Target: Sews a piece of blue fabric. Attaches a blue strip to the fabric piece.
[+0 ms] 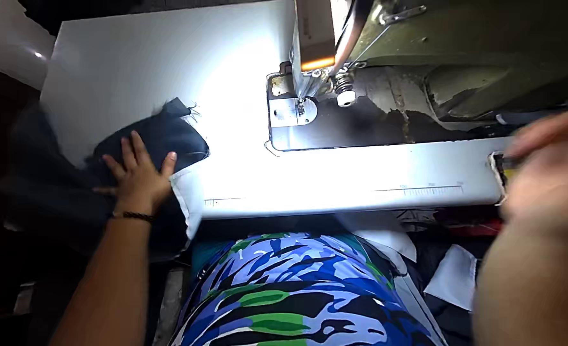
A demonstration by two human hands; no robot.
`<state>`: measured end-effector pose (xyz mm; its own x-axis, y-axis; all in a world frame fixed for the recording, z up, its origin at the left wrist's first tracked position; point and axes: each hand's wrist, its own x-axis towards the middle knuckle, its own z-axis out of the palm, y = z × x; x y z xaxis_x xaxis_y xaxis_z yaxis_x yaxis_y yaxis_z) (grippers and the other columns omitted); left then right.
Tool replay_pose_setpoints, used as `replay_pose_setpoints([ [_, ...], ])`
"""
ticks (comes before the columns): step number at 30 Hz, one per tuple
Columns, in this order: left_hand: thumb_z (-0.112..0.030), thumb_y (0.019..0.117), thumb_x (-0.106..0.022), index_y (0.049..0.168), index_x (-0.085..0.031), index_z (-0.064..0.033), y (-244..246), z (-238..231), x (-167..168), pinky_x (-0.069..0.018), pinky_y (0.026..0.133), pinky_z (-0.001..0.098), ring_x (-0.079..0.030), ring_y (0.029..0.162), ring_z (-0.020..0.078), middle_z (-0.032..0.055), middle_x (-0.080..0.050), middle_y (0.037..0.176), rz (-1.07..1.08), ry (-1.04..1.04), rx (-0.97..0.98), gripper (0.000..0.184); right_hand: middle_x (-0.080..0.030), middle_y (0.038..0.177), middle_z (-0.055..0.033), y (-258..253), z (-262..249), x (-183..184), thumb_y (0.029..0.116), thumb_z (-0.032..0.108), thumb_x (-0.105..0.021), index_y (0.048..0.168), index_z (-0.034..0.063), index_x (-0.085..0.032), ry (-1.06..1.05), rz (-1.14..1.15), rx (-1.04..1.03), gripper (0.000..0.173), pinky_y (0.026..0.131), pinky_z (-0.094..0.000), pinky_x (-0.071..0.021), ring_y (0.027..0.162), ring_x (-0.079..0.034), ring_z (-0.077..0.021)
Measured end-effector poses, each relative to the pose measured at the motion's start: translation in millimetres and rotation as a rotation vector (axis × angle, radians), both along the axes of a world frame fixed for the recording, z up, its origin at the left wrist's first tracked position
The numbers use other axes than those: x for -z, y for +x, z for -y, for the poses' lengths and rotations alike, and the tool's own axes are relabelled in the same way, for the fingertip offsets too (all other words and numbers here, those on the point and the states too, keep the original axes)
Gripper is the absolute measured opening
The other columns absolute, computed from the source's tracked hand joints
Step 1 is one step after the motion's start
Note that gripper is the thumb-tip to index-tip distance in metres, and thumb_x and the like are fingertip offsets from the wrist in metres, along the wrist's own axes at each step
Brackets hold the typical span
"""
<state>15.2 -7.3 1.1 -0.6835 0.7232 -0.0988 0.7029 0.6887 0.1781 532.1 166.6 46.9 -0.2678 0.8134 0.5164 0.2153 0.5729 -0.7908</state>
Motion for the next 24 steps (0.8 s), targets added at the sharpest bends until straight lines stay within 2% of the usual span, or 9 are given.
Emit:
replay_pose_setpoints([
  [2, -0.067, 0.1026, -0.034, 0.166, -0.002, -0.0113, 49, 1, -3, -0.0104, 0.096, 0.0939, -0.004, 0.148, 0.0667, 0.0307, -0.004, 0.169, -0.032, -0.065, 0.084, 0.091, -0.075, 0.099, 0.0071, -72, 67, 26, 0.1032, 0.032, -0.060, 0.105, 0.0182, -0.075, -0.160, 0.097, -0.574, 0.021, 0.082, -0.0215, -0.0595, 0.092, -0.070, -0.0025],
  [5, -0.069, 0.1008, -0.038, 0.167, -0.011, -0.0144, 99, -37, -23, -0.0057, 0.104, 0.0902, -0.025, 0.142, 0.0691, 0.0386, -0.025, 0.161, -0.077, -0.161, 0.335, 0.090, -0.074, 0.101, -0.0086, -138, 99, 47, 0.1037, 0.033, -0.057, 0.134, 0.0103, -0.068, -0.284, 0.413, -1.116, 0.039, 0.083, -0.0347, -0.0574, 0.089, -0.069, -0.0153],
  [7, -0.052, 0.1086, -0.036, 0.166, -0.013, -0.0110, 100, -68, -40, -0.0056, 0.108, 0.0872, -0.044, 0.133, 0.0643, 0.0408, -0.044, 0.147, -0.125, -0.236, 0.426, 0.074, -0.073, 0.107, -0.0142, -158, 103, 48, 0.1033, 0.033, -0.058, 0.148, 0.0126, -0.057, -0.339, 0.538, -1.189, 0.049, 0.090, -0.0482, -0.0545, 0.096, -0.069, -0.0255],
  [10, -0.021, 0.1109, -0.038, 0.147, -0.042, 0.0063, 78, -93, -42, -0.0268, 0.111, 0.0737, -0.061, 0.119, 0.0517, 0.0351, -0.063, 0.123, -0.238, -0.160, 0.471, 0.045, -0.070, 0.122, -0.0190, -169, 107, 46, 0.1040, 0.036, -0.058, 0.159, 0.0230, -0.041, -0.392, 0.663, -1.187, 0.059, 0.100, -0.0579, -0.0477, 0.113, -0.065, -0.0353],
  [12, -0.017, 0.1095, -0.043, 0.125, -0.053, 0.0114, 58, -95, -33, -0.0400, 0.102, 0.0671, -0.061, 0.118, 0.0510, 0.0348, -0.063, 0.118, -0.282, -0.054, 0.522, 0.034, -0.064, 0.137, -0.0186, -173, 115, 50, 0.1037, 0.040, -0.058, 0.161, 0.0281, -0.037, -0.394, 0.682, -1.192, 0.062, 0.107, -0.0601, -0.0431, 0.129, -0.058, -0.0378],
  [15, -0.019, 0.1098, -0.044, 0.117, -0.059, 0.0106, 37, -88, -14, -0.0444, 0.094, 0.0684, -0.053, 0.126, 0.0530, 0.0333, -0.058, 0.126, -0.296, 0.046, 0.551, 0.034, -0.051, 0.154, -0.0171, -186, 128, 62, 0.1057, 0.045, -0.052, 0.162, 0.0317, -0.033, -0.386, 0.724, -1.252, 0.061, 0.114, -0.0617, -0.0369, 0.141, -0.048, -0.0388],
  [19, -0.016, 0.1100, -0.039, 0.120, -0.059, 0.0107, 36, -82, -34, -0.0449, 0.094, 0.0689, -0.055, 0.122, 0.0549, 0.0337, -0.061, 0.121, -0.208, 0.193, 0.473, 0.034, -0.046, 0.156, -0.0235, -213, 133, 60, 0.1083, 0.050, -0.041, 0.165, 0.0333, -0.024, -0.358, 0.801, -1.313, 0.061, 0.107, -0.0677, -0.0394, 0.138, -0.049, -0.0453],
  [22, -0.021, 0.1126, -0.031, 0.133, -0.046, 0.0061, 26, -85, -55, -0.0476, 0.088, 0.0714, -0.063, 0.110, 0.0575, 0.0378, -0.064, 0.112, -0.076, 0.148, 0.333, 0.038, -0.035, 0.162, -0.0249, -240, 135, 61, 0.1083, 0.051, -0.040, 0.166, 0.0341, -0.019, -0.422, 0.842, -1.332, 0.063, 0.110, -0.0681, -0.0356, 0.144, -0.042, -0.0455],
  [24, -0.020, 0.1113, -0.036, 0.146, -0.044, 0.0003, 3, -84, -36, -0.0418, 0.100, 0.0724, -0.051, 0.128, 0.0580, 0.0362, -0.055, 0.135, -0.062, 0.169, 0.284, 0.040, -0.034, 0.161, -0.0281, -259, 135, 67, 0.1065, 0.055, -0.043, 0.165, 0.0380, -0.018, -0.438, 0.910, -1.309, 0.066, 0.108, -0.0687, -0.0370, 0.142, -0.043, -0.0476],
])
